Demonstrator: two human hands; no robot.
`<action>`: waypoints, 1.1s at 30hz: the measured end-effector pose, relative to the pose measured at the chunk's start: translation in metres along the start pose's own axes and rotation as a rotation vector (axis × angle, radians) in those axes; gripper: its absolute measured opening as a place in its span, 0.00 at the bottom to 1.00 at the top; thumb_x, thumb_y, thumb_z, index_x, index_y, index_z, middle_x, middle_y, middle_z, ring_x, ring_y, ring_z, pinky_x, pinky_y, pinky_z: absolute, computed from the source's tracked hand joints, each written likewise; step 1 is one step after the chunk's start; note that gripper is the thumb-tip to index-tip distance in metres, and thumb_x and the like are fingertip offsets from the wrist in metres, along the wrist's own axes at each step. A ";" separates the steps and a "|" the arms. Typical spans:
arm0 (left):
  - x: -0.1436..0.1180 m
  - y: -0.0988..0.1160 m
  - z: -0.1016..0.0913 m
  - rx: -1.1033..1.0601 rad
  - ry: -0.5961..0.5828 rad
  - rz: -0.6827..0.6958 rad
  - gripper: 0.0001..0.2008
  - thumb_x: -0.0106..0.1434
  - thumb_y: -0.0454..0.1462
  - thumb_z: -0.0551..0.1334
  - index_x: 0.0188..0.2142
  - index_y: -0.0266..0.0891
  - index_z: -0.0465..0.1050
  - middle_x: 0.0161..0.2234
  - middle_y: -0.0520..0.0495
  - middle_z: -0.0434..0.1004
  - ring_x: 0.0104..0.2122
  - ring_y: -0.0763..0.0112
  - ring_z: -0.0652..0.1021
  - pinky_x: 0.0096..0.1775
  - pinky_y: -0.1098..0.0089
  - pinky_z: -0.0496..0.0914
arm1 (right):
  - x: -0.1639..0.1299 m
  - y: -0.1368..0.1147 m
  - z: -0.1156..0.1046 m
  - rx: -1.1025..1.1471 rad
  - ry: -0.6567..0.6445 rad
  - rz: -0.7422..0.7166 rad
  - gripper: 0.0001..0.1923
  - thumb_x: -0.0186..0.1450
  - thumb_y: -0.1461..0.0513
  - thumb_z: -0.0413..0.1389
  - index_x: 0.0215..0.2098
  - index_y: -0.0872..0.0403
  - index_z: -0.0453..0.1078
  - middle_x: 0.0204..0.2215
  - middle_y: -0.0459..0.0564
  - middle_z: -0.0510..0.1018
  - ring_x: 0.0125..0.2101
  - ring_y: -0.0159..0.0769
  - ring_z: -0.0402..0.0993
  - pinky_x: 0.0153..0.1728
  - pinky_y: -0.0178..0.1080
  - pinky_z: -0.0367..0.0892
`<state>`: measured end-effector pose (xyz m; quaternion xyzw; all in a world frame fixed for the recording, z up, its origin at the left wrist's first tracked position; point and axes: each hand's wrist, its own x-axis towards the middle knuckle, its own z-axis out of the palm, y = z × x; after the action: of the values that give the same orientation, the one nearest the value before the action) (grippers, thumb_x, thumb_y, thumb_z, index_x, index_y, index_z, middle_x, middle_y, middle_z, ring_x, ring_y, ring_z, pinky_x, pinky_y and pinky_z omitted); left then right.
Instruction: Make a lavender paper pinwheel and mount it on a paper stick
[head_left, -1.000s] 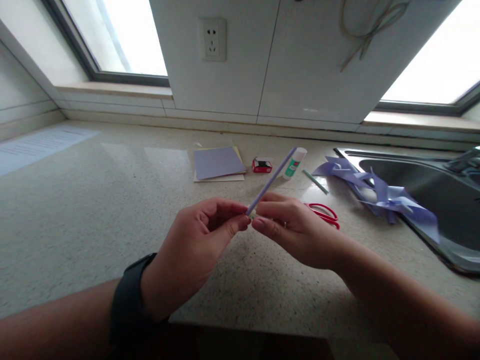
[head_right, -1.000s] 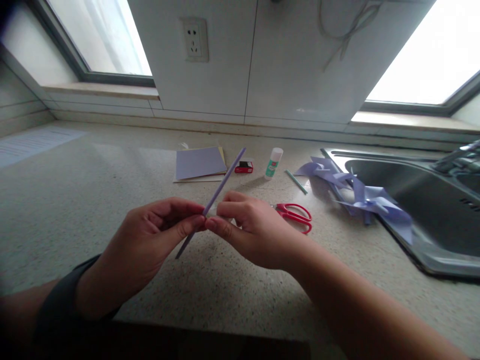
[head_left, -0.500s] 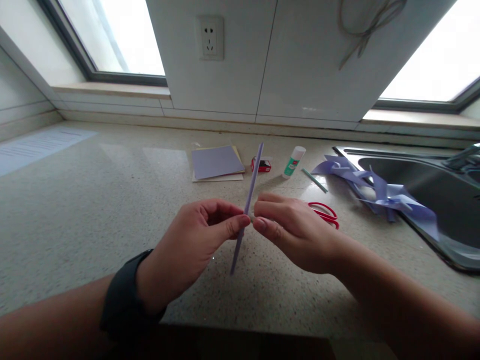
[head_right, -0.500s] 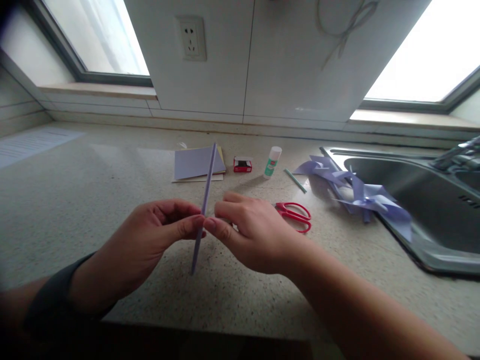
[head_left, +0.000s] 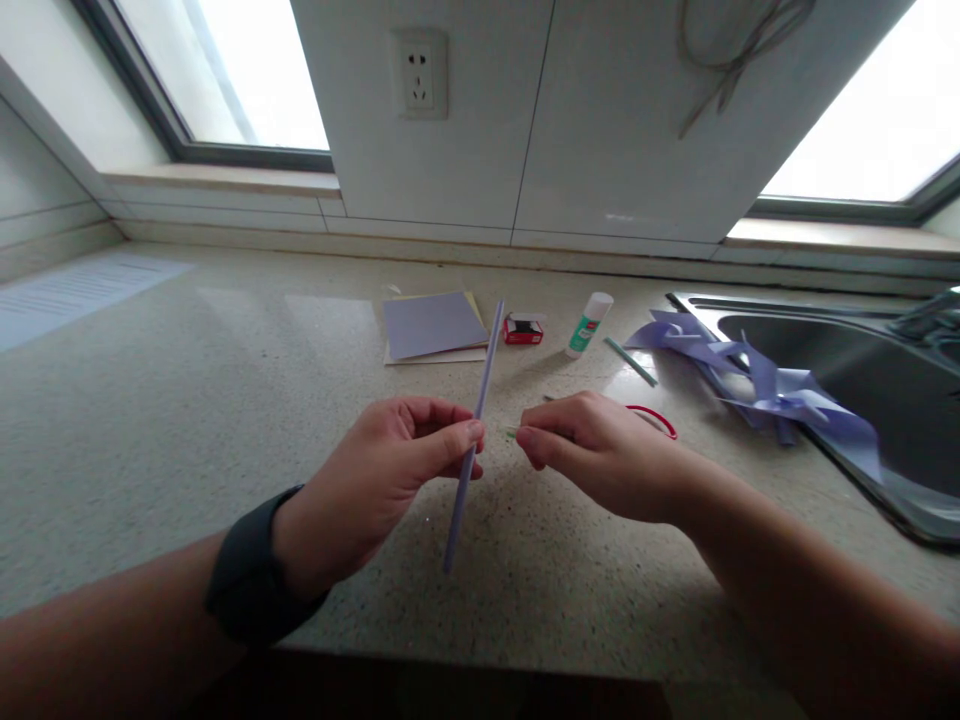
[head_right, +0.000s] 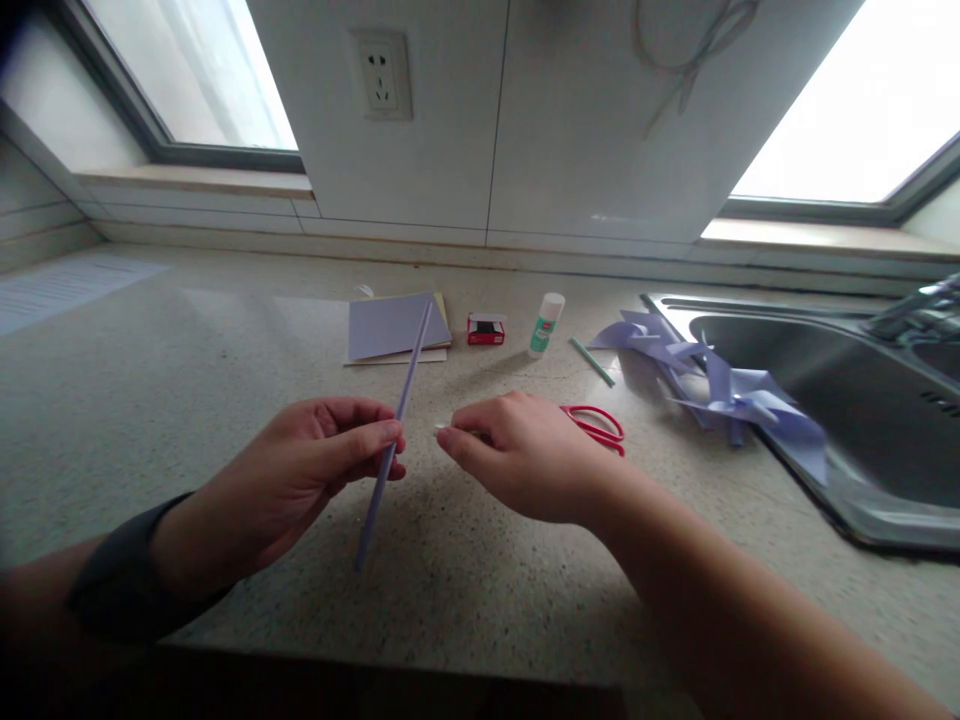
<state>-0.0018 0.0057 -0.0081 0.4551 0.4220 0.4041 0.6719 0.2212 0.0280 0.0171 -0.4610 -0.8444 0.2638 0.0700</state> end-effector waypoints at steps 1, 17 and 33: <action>0.001 -0.001 -0.001 0.006 -0.001 -0.014 0.09 0.59 0.41 0.74 0.35 0.38 0.82 0.31 0.53 0.80 0.31 0.75 0.80 0.39 0.73 0.74 | 0.000 0.000 0.000 -0.007 -0.011 0.005 0.23 0.73 0.51 0.46 0.26 0.53 0.67 0.20 0.45 0.69 0.24 0.32 0.64 0.28 0.39 0.51; 0.006 -0.004 -0.009 0.072 -0.044 -0.040 0.08 0.62 0.41 0.71 0.36 0.38 0.82 0.31 0.51 0.83 0.30 0.74 0.81 0.38 0.72 0.75 | 0.004 0.007 0.006 0.082 -0.063 -0.064 0.22 0.73 0.48 0.50 0.28 0.53 0.68 0.21 0.41 0.65 0.23 0.28 0.59 0.25 0.36 0.50; -0.001 0.039 -0.017 0.871 -0.193 0.016 0.10 0.62 0.42 0.66 0.35 0.40 0.84 0.24 0.51 0.81 0.24 0.72 0.76 0.25 0.74 0.65 | -0.015 0.091 -0.047 -0.502 0.198 0.236 0.08 0.63 0.54 0.59 0.33 0.51 0.73 0.30 0.52 0.78 0.27 0.38 0.69 0.30 0.42 0.58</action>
<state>-0.0242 0.0199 0.0254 0.7346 0.4845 0.1496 0.4508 0.3140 0.0732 0.0121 -0.5826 -0.8127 0.0068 0.0048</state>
